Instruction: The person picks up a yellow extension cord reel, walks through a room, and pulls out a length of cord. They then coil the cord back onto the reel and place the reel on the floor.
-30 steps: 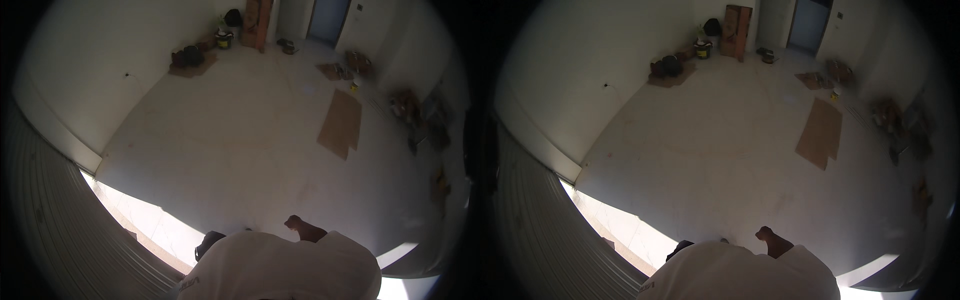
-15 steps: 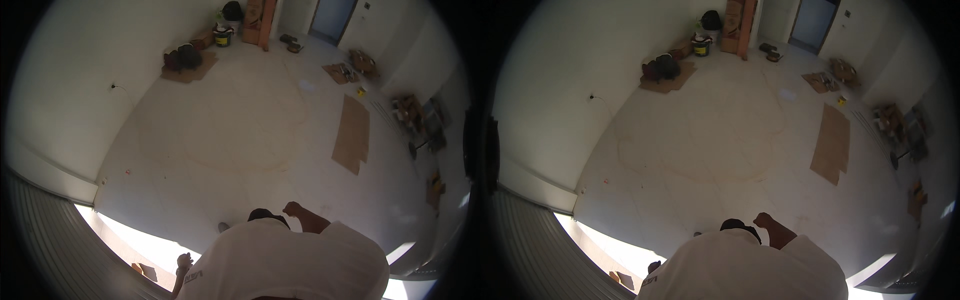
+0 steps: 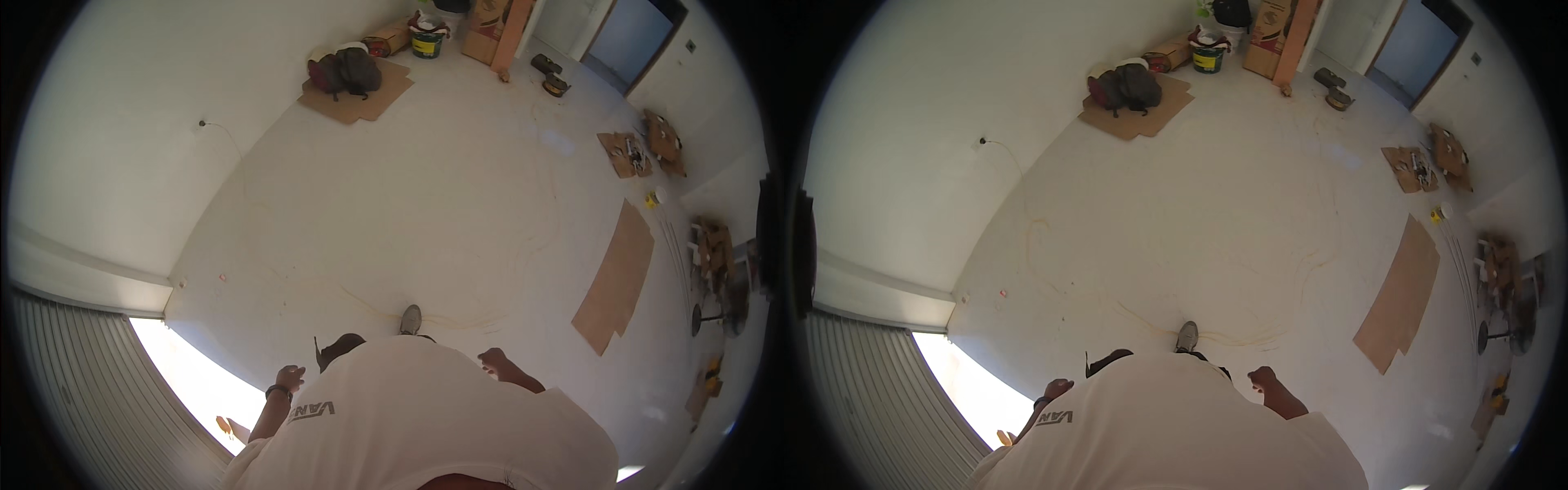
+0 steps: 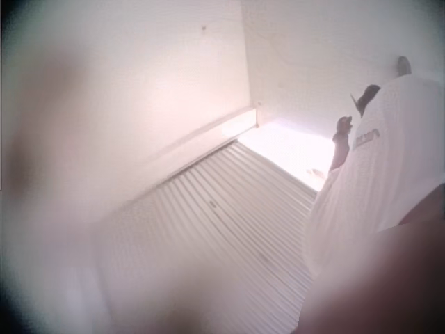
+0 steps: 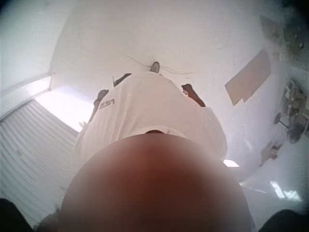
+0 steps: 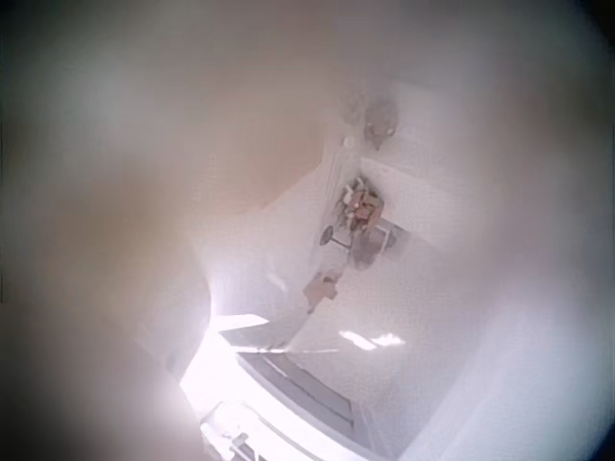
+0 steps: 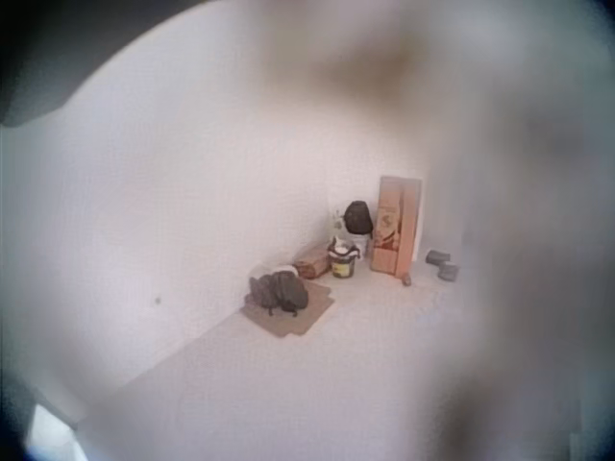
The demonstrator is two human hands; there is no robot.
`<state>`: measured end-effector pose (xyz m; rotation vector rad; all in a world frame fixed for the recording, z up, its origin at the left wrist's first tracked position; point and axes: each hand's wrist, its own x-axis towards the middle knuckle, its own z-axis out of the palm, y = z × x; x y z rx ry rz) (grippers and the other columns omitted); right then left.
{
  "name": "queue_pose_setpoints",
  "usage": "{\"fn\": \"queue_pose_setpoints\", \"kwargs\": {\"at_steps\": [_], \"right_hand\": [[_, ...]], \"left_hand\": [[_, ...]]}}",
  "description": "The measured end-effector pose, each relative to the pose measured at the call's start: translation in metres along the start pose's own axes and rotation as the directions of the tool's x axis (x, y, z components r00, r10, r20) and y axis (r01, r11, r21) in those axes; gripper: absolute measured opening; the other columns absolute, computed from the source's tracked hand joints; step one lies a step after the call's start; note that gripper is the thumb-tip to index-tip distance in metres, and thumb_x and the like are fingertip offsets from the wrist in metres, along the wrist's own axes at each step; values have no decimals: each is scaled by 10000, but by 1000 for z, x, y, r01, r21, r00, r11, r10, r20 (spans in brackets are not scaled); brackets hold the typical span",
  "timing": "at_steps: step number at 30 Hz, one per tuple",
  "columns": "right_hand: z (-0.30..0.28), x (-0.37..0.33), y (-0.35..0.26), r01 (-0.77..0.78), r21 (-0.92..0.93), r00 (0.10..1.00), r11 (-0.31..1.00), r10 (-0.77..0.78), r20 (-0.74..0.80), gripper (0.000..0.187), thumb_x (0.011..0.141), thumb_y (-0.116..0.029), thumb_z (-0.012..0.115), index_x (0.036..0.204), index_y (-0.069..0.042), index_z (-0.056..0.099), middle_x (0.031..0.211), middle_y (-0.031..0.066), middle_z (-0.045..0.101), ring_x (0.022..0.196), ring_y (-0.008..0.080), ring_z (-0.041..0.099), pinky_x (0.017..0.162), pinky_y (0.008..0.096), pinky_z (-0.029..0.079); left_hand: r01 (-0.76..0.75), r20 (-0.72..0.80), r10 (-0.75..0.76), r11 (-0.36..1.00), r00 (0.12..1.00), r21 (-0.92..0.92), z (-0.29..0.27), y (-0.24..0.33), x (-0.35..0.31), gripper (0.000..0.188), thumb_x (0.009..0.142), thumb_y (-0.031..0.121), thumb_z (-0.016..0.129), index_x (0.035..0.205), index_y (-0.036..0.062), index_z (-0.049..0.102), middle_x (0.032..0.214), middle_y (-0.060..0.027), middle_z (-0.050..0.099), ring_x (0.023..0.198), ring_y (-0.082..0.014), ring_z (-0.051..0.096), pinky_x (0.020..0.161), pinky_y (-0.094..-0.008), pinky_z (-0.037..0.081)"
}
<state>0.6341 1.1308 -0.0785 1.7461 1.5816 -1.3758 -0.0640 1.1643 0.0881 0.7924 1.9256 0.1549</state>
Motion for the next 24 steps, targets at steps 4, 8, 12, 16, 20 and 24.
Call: {"fn": "queue_pose_setpoints", "kwargs": {"at_steps": [4,8,12,16,20,24], "right_hand": [[-183,120,-33,114,3,960,994,-109,-258,247,869,-143,720,1104,-69,743,949,121,745,868,281,748,737,409,620],[-348,190,-123,79,623,926,778,175,-335,288,845,-181,755,1105,-60,726,978,117,751,924,287,724,795,426,603],[-443,201,-232,45,822,934,568,268,-237,301,844,-221,780,1078,-47,707,982,112,748,922,282,711,821,422,588],[-488,209,-297,-104,659,955,745,261,-144,250,876,-214,751,1055,-49,696,952,108,729,871,275,705,771,419,574],[-526,247,-338,-206,507,960,837,273,-60,203,908,-208,723,1031,-51,685,921,104,711,819,268,699,722,416,560],[-580,307,-394,-249,497,953,831,300,-24,163,940,-201,695,1008,-54,674,891,99,693,768,260,693,672,412,546]], "left_hand": [[-1,99,-12,991,995,132,5,29,28,625,932,379,733,1347,-69,604,1117,-192,744,887,-281,760,764,-380,610],[-232,266,63,702,962,673,-25,72,90,515,917,278,669,1389,80,621,1131,-177,741,1042,-334,731,862,-461,588],[-214,263,-7,560,965,801,-55,133,188,494,911,155,586,1401,198,631,1162,-168,727,1142,-372,687,932,-514,555],[-255,216,138,601,967,757,-110,217,305,385,867,280,763,1218,157,662,1015,-123,721,1020,-360,703,822,-508,578],[-169,-262,248,942,933,289,-199,318,401,519,943,377,705,1347,56,650,1235,-196,703,1141,-367,679,948,-431,552],[-139,-287,11,892,958,-431,-301,448,476,584,945,385,715,1355,-20,624,1200,-185,710,1049,-320,704,877,-401,568]]}}
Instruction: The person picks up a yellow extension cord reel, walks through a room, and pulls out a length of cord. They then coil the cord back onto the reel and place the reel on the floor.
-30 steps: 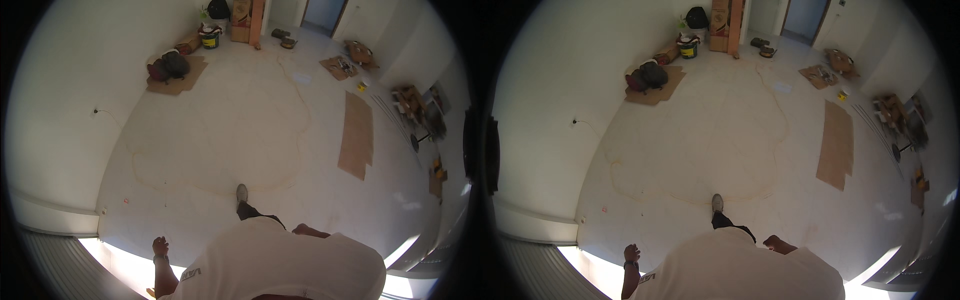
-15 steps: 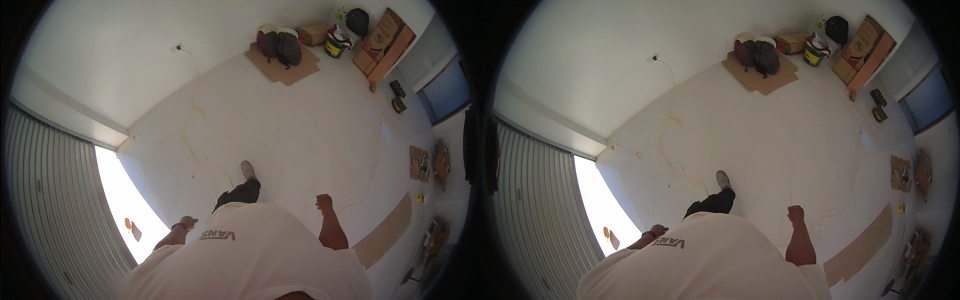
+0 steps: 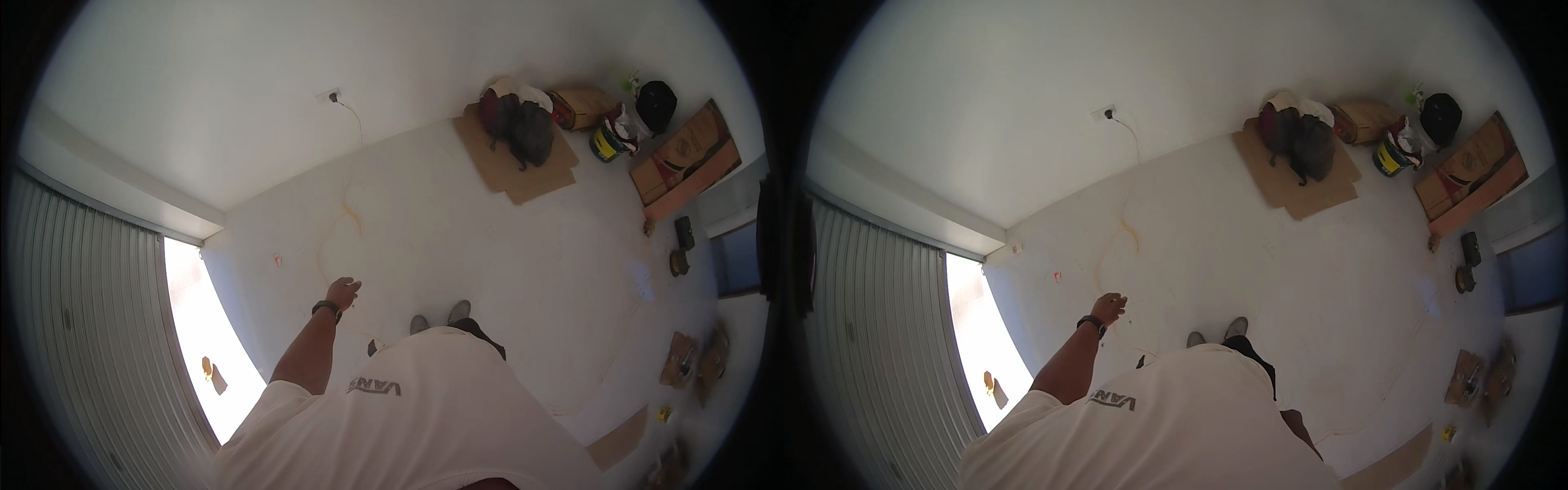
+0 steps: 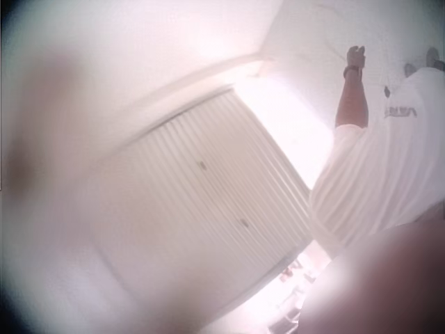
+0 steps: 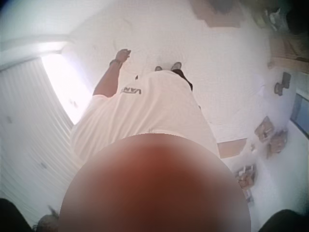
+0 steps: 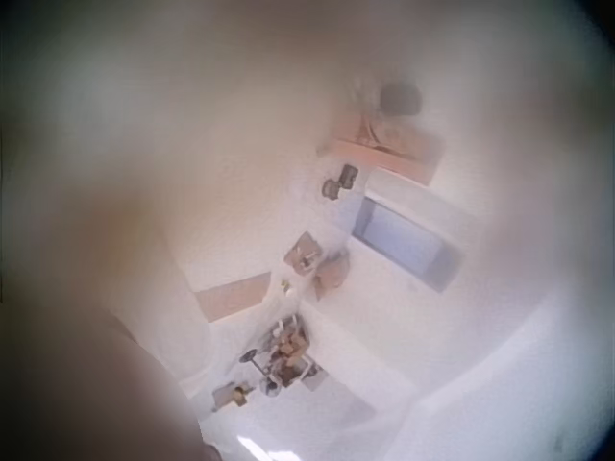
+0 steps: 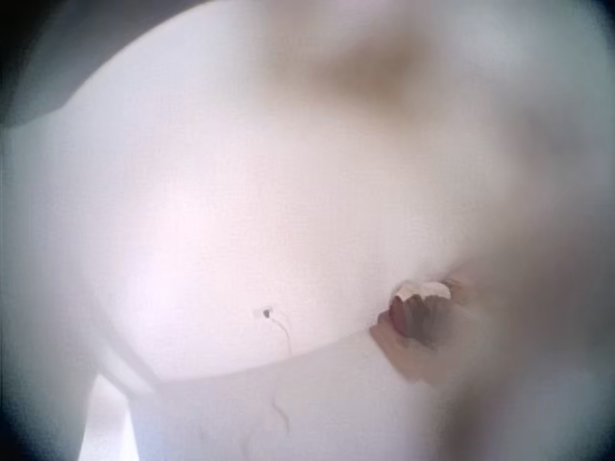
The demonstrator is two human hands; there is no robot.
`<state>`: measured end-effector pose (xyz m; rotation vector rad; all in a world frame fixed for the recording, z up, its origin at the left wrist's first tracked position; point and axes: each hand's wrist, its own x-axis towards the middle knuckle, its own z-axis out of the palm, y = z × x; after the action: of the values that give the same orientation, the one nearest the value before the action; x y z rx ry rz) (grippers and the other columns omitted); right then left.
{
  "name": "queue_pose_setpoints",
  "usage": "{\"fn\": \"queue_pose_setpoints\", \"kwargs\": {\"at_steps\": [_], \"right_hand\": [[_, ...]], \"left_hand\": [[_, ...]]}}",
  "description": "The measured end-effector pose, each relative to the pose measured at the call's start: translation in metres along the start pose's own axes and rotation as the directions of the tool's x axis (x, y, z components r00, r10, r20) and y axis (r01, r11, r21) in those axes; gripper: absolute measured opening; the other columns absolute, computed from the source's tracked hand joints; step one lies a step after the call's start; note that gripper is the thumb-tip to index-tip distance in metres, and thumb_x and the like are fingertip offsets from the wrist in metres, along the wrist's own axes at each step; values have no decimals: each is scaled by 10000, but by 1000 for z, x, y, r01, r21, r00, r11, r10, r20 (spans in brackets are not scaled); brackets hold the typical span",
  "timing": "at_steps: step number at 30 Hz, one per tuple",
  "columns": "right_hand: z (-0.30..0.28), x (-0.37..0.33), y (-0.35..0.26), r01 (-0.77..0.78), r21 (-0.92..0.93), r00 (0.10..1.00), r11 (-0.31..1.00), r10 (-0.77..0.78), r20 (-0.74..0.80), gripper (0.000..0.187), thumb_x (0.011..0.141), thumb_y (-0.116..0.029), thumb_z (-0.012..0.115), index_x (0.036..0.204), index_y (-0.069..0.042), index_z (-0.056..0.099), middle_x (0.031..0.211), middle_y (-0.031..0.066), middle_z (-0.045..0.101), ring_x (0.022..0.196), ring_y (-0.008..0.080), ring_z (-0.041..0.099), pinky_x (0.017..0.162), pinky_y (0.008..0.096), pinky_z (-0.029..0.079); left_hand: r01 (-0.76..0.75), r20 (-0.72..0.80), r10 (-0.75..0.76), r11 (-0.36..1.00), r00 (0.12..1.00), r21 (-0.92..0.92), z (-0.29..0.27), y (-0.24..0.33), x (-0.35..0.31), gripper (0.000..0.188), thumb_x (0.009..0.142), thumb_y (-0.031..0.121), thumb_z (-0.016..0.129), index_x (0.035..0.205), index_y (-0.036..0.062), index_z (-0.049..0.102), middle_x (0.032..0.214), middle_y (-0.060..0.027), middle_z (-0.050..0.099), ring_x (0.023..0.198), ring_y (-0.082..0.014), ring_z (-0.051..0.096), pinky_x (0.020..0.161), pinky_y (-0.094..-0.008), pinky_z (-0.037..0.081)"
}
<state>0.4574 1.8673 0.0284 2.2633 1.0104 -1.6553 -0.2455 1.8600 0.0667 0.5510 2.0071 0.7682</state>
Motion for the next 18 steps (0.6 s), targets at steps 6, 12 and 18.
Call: {"fn": "queue_pose_setpoints", "kwargs": {"at_steps": [6,12,18], "right_hand": [[-27,87,-196,24,-17,999,1000,-24,29,135,989,-191,653,973,-57,658,846,93,666,692,249,684,598,408,525],[-66,157,-445,144,-78,990,986,-143,18,211,1009,-210,634,969,-7,676,873,112,686,708,237,708,583,389,545],[-56,165,-645,408,60,909,911,-399,-122,328,959,-203,677,1146,67,665,935,145,712,765,215,697,650,361,563]], "left_hand": [[83,35,-76,860,996,-503,-41,170,99,529,993,359,685,1396,44,551,1154,-130,697,991,-230,696,867,-393,554],[60,-100,-170,739,980,-671,-73,294,200,446,1013,317,668,1352,54,544,1170,-147,681,1010,-259,692,857,-393,571],[-18,-99,-79,686,992,-727,-140,377,387,541,1045,309,600,1463,-3,458,1389,-268,590,1195,-354,641,1043,-482,540]]}}
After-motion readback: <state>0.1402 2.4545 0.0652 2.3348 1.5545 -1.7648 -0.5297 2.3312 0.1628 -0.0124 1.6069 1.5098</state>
